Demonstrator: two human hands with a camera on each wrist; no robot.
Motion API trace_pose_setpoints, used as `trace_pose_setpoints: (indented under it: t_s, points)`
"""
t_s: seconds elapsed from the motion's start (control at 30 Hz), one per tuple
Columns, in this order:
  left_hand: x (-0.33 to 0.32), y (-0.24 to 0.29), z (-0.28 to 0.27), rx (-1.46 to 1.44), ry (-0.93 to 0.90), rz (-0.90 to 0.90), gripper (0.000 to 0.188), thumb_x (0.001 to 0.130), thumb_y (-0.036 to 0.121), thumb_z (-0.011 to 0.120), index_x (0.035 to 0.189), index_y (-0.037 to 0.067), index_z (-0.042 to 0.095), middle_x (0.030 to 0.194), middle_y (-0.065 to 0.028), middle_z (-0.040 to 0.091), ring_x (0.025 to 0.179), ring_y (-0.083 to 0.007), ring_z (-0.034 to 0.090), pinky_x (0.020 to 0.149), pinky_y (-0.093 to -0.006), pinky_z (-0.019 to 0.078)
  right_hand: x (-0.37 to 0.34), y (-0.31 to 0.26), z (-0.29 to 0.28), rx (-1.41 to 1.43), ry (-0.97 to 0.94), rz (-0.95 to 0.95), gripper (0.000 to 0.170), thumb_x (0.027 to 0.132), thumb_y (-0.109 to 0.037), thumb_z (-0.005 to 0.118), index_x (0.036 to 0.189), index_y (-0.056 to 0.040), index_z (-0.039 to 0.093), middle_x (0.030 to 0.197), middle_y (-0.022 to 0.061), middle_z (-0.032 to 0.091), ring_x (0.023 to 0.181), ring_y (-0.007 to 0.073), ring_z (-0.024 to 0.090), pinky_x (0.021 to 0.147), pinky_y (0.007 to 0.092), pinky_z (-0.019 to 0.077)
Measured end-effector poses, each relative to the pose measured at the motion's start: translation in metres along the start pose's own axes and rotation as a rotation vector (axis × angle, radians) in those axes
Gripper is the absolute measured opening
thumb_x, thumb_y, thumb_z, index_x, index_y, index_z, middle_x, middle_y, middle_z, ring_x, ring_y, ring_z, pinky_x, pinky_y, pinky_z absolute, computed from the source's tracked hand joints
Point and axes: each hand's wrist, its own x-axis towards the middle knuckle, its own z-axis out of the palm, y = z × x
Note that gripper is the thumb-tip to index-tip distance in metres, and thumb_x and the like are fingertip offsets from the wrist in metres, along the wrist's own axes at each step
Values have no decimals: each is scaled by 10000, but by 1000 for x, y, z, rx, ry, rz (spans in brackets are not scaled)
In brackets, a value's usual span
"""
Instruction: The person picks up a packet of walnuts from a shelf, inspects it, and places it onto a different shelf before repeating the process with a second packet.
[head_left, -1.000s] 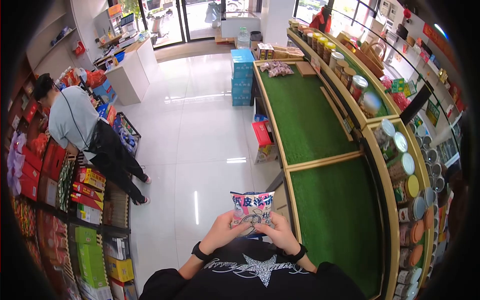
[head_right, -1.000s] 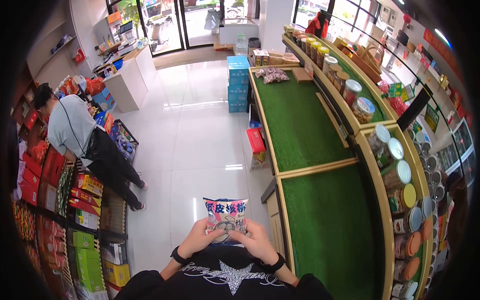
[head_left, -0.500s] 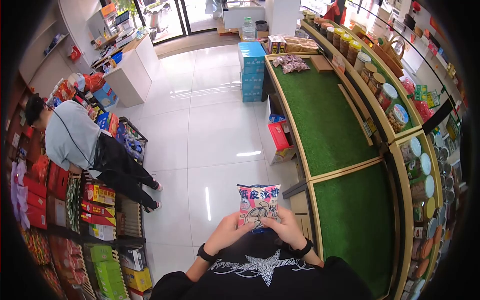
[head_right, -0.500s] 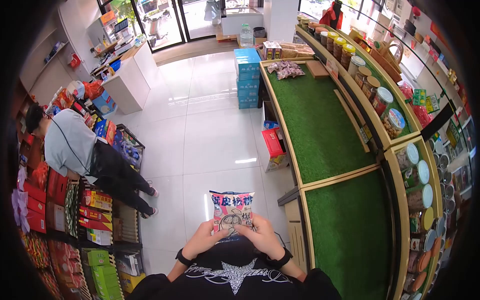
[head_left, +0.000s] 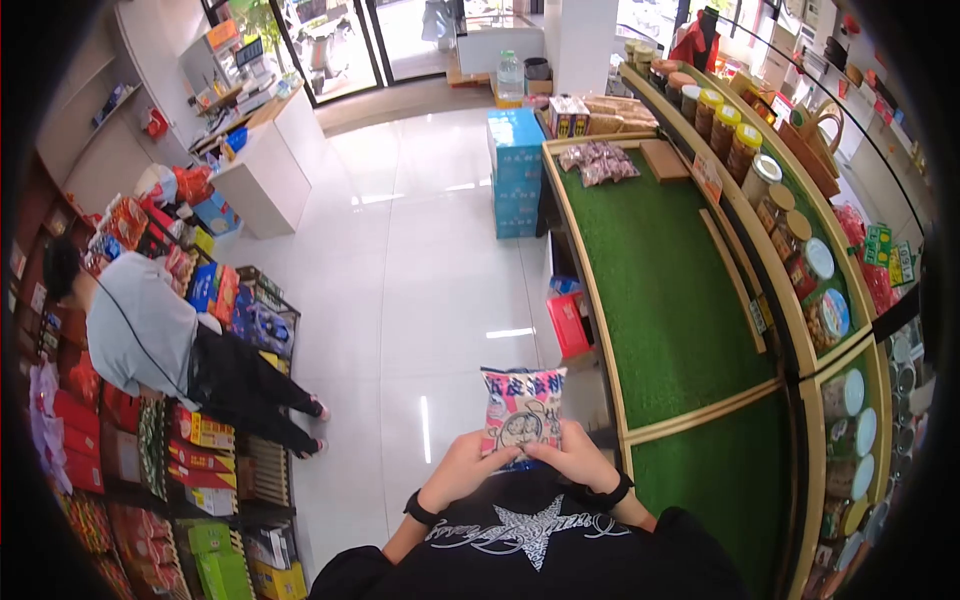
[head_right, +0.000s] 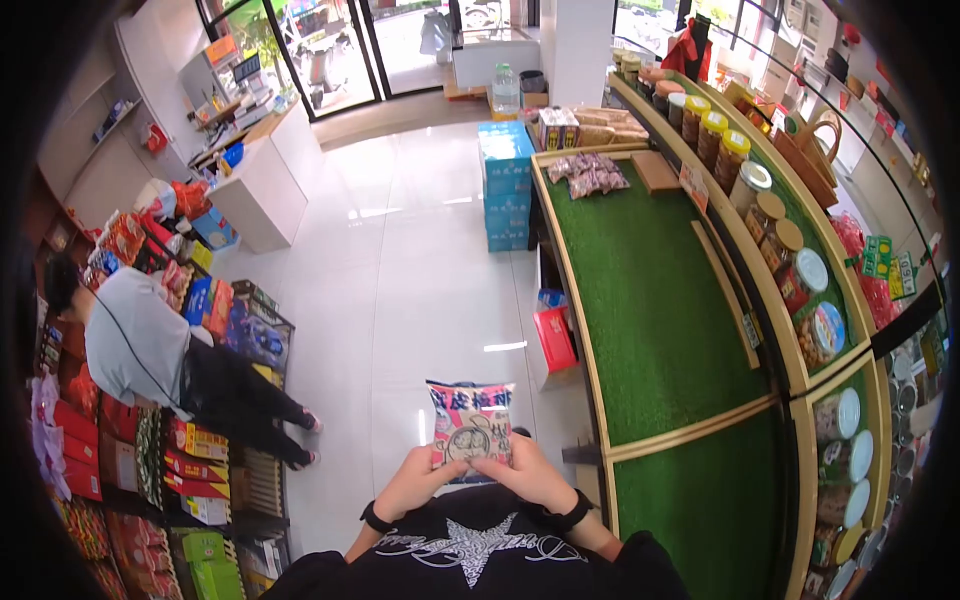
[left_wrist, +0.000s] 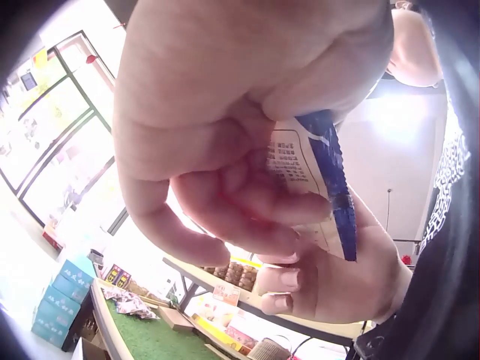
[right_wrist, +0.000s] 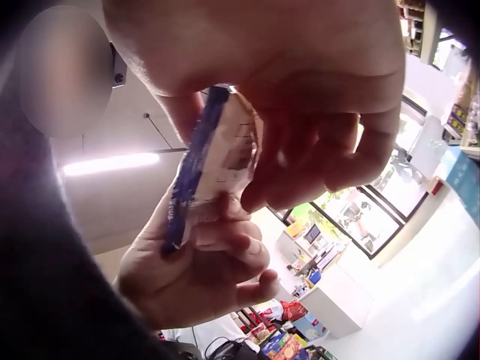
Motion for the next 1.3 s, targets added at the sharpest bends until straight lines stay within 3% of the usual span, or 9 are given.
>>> trace_pose_setpoints:
  t_s: [0.2,0.33,0.4,0.53,0.73,0.93,1.1,1.17,1.3]
  points:
    - [78,21,3,-8,-62,84,269,841,188,571,996,-32,581,837,-71,636,757,-99,549,699,-260,446,48,-22,-71,-170,-71,-63,406,714,-215,704,1031,-7,562,946,102,624,864,175,589,779,291,451]
    - [116,27,8,-3,-77,85,261,844,190,567,981,-32,585,843,-74,634,762,-98,545,702,-263,444,73,-28,-104,-82,-112,-32,379,719,-167,705,1025,10,568,957,89,628,867,144,581,775,280,452]
    - [127,39,10,-62,-74,23,262,851,197,557,974,-32,588,844,-80,632,762,-100,541,704,-263,440,82,-30,-114,109,-134,102,337,737,-117,688,1020,25,573,938,70,634,836,115,579,761,258,456]
    - [156,37,4,-79,-114,6,229,852,135,541,991,-42,582,896,-49,621,805,-86,521,730,-243,429,100,-25,-129,121,-113,93,305,745,-96,679,1008,25,584,920,58,637,817,94,572,756,243,459]
    - [205,42,-13,-56,-125,55,263,859,216,546,928,-33,593,777,-67,619,698,-89,517,650,-255,431,136,-27,-145,192,-17,141,281,761,-81,659,1006,29,577,928,47,625,830,87,559,751,240,450]
    - [256,51,-62,-5,-200,2,269,864,221,542,924,-39,575,746,-61,604,684,-71,505,638,-240,426,194,-22,-147,234,63,130,286,770,-86,650,1024,20,570,938,40,623,837,87,559,749,238,449]
    - [300,70,-117,-63,-225,39,266,871,204,540,979,-38,559,829,-36,615,745,-65,519,680,-229,433,261,-40,-144,219,93,89,289,768,-55,645,1037,5,559,986,57,615,880,112,570,782,253,455]
    - [319,80,-138,-91,-213,64,262,873,192,537,998,-37,553,856,-37,617,770,-67,528,697,-228,436,287,-56,-145,136,64,188,289,766,-50,645,1038,3,561,982,53,617,873,107,572,762,247,460]
    - [345,87,-179,-126,-218,57,266,877,163,533,1059,-31,528,929,-45,616,837,-72,543,743,-221,441,338,-50,-142,70,74,116,259,770,-114,661,987,11,594,912,44,631,803,79,565,707,230,455]
